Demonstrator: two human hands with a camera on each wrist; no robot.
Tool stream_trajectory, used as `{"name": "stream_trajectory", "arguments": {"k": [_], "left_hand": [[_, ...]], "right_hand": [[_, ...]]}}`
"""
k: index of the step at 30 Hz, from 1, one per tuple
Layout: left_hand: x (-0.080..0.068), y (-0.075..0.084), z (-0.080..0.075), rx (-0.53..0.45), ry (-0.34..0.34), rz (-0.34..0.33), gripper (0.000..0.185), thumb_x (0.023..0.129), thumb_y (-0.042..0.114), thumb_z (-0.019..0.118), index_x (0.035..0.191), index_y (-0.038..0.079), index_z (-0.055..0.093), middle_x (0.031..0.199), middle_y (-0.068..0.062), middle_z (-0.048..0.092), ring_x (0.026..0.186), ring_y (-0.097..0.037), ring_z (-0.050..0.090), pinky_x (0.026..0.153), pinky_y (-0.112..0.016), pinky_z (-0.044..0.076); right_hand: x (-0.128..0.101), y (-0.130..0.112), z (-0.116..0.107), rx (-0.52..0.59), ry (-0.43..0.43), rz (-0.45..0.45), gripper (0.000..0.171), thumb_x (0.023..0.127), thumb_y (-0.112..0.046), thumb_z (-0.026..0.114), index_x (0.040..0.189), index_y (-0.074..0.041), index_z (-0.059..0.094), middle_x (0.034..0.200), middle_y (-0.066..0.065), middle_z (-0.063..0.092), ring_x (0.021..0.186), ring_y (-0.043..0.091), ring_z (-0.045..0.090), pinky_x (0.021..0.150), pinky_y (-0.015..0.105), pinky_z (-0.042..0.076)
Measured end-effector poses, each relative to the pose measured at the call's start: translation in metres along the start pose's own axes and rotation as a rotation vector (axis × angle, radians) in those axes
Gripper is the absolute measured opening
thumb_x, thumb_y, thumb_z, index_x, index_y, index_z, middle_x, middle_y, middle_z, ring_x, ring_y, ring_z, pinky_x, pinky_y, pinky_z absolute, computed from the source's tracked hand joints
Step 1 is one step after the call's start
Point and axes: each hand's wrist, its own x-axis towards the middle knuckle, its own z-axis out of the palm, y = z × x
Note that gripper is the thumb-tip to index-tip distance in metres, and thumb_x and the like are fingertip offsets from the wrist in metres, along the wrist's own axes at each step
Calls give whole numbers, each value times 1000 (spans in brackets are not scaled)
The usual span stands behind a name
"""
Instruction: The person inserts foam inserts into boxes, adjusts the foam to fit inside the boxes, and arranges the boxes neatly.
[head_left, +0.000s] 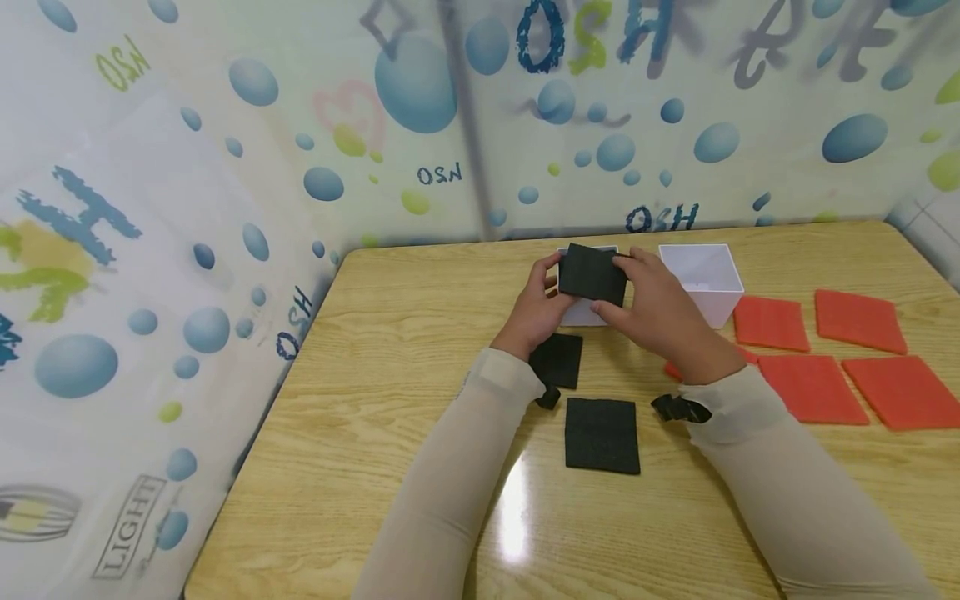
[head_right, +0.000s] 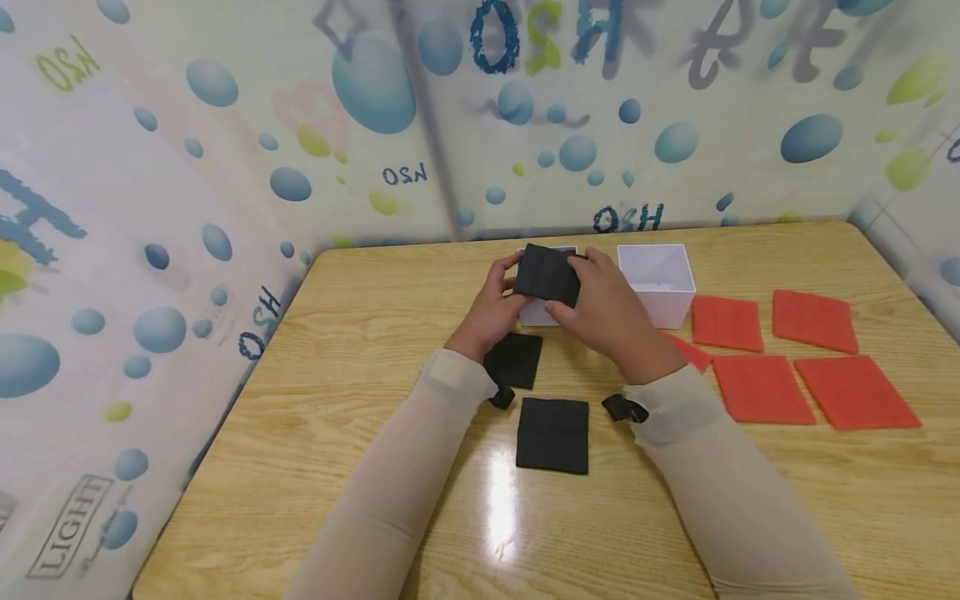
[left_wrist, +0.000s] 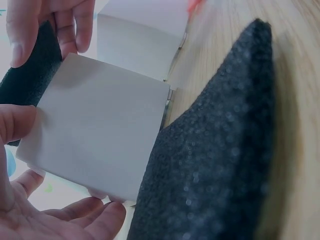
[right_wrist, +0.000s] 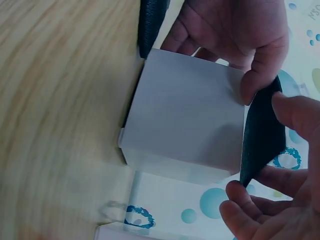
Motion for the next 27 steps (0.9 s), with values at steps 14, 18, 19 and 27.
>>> {"name": "stream_trajectory", "arguments": {"k": [14, 18, 19, 27], "left_hand": [[-1, 1, 0, -23, -7, 1, 71, 102, 35, 68, 164, 36, 33, 164, -14, 43, 150, -33, 46, 120, -51, 41], [-1, 1, 0, -20, -8, 2, 71, 101, 36, 68, 163, 37, 33, 163, -13, 44, 150, -33, 45, 121, -50, 40], [-1, 1, 0, -18, -9, 0, 72, 101, 37, 68, 163, 37, 33, 163, -13, 44, 150, -33, 45, 121, -51, 40], [0, 2, 0, -23, -7, -5, 71, 101, 35, 68, 163, 37, 33, 164, -15, 42, 150, -35, 44, 119, -53, 41]], "right_hand": [[2, 6, 11, 64, 31, -7, 63, 109, -33, 56, 158, 4, 42, 170, 29, 24, 155, 51, 27, 121, 67, 30], [2, 7, 13, 72, 40, -19, 64, 110, -35, 54, 158, 4, 41, 169, 29, 25, 155, 50, 27, 122, 66, 29], [2, 7, 14, 71, 41, -22, 65, 110, -36, 53, 158, 4, 41, 169, 29, 25, 155, 50, 27, 122, 67, 29], [1, 8, 17, 68, 116, -44, 57, 109, -30, 54, 154, 4, 48, 165, 28, 34, 152, 49, 35, 120, 65, 34]]}}
